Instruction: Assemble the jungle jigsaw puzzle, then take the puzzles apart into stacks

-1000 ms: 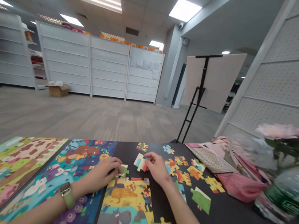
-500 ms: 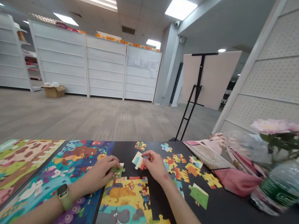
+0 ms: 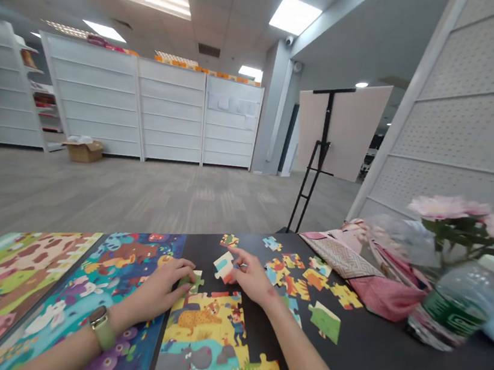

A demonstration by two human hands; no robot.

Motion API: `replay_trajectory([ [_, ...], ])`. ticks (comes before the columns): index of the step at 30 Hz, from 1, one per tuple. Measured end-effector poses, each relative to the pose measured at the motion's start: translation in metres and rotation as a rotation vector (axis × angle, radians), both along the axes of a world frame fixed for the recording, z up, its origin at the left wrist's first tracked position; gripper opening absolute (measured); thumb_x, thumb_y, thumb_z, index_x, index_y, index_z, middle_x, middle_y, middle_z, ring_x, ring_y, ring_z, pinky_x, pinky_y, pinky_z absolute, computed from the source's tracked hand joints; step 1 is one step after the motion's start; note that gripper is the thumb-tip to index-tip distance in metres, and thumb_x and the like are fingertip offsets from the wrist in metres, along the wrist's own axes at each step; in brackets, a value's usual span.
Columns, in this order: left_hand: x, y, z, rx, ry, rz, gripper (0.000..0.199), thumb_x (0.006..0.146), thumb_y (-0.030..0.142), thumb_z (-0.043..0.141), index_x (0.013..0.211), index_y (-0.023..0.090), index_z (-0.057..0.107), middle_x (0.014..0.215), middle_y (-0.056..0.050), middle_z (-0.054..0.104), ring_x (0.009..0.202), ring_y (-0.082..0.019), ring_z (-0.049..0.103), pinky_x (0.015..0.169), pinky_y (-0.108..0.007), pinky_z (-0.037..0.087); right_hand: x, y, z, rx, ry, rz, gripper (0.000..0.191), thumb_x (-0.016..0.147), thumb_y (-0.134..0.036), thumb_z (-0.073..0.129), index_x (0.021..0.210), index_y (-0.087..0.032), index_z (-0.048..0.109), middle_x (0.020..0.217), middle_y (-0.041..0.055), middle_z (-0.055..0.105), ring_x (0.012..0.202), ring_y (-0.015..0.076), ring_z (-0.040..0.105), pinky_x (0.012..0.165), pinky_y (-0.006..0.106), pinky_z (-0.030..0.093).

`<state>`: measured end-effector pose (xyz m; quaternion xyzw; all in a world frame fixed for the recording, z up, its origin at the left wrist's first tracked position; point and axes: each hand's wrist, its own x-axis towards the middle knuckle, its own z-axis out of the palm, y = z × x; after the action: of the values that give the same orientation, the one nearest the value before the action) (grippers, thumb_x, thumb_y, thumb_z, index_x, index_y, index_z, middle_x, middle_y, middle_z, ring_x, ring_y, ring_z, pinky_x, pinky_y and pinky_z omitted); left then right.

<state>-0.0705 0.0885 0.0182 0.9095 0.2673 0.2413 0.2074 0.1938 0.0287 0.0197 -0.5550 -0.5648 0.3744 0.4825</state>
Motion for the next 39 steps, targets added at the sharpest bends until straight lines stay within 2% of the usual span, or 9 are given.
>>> replay_trajectory([
  [4,0.0,0.004,-0.002,-0.004,-0.003,-0.009,0.027,0.094,0.012,0.043,0.096,0.024,0.067,0.114,-0.005,0.065,0.108,-0.024,0.06,0.096,-0.038,0.046,0.0,0.001,-0.002,-0.001,-0.007,-0.001,0.062,0.07,-0.023,0.061,0.133,-0.019,0.059,0.084,-0.0047,0.057,0.068,0.0145,0.069,0.067,0.029,0.058],
  [11,0.0,0.004,-0.004,0.008,-0.005,-0.014,0.024,0.09,0.011,0.047,0.097,0.024,0.066,0.109,-0.006,0.063,0.103,-0.024,0.06,0.092,-0.037,0.047,0.004,0.004,-0.004,0.004,-0.031,-0.068,0.054,0.07,-0.019,0.059,0.124,-0.019,0.061,0.081,-0.005,0.06,0.064,0.0138,0.069,0.063,0.026,0.056],
  [19,-0.001,0.003,-0.004,0.034,0.011,-0.029,0.026,0.087,0.009,0.049,0.1,0.025,0.065,0.12,-0.006,0.06,0.114,-0.026,0.056,0.098,-0.039,0.044,0.004,0.002,0.004,0.018,-0.074,-0.091,0.045,0.07,-0.022,0.057,0.114,-0.017,0.064,0.071,-0.0061,0.06,0.054,0.0113,0.062,0.057,0.024,0.05],
  [24,0.0,0.001,-0.003,0.046,0.024,-0.028,0.027,0.09,0.008,0.043,0.098,0.025,0.064,0.114,-0.005,0.062,0.109,-0.025,0.057,0.096,-0.04,0.044,0.003,0.001,0.005,0.002,-0.107,-0.08,0.033,0.07,-0.024,0.055,0.102,-0.019,0.061,0.06,-0.0081,0.057,0.05,0.0116,0.057,0.054,0.023,0.047],
  [29,-0.001,0.001,-0.004,0.056,0.029,-0.024,0.026,0.088,0.008,0.045,0.098,0.025,0.063,0.114,-0.005,0.062,0.108,-0.025,0.057,0.095,-0.039,0.044,0.004,-0.001,0.006,-0.022,-0.182,-0.059,0.022,0.07,-0.022,0.057,0.092,-0.022,0.056,0.052,-0.0115,0.049,0.047,0.0094,0.048,0.048,0.02,0.037],
  [34,-0.001,0.001,-0.005,0.06,0.034,-0.027,0.027,0.088,0.007,0.044,0.099,0.025,0.062,0.115,-0.004,0.062,0.109,-0.025,0.056,0.095,-0.039,0.043,0.009,-0.004,0.005,-0.031,-0.308,-0.031,0.022,0.067,-0.01,0.06,0.086,-0.02,0.057,0.059,-0.0087,0.058,0.053,0.0094,0.052,0.051,0.019,0.035],
  [39,-0.001,0.0,-0.003,0.06,0.043,-0.028,0.027,0.088,0.008,0.045,0.099,0.025,0.062,0.114,-0.004,0.062,0.108,-0.025,0.056,0.095,-0.039,0.043,0.014,-0.003,0.003,-0.064,-0.412,-0.019,0.015,0.079,-0.011,0.068,0.09,-0.017,0.06,0.065,-0.0073,0.06,0.056,0.0096,0.055,0.053,0.02,0.04],
])
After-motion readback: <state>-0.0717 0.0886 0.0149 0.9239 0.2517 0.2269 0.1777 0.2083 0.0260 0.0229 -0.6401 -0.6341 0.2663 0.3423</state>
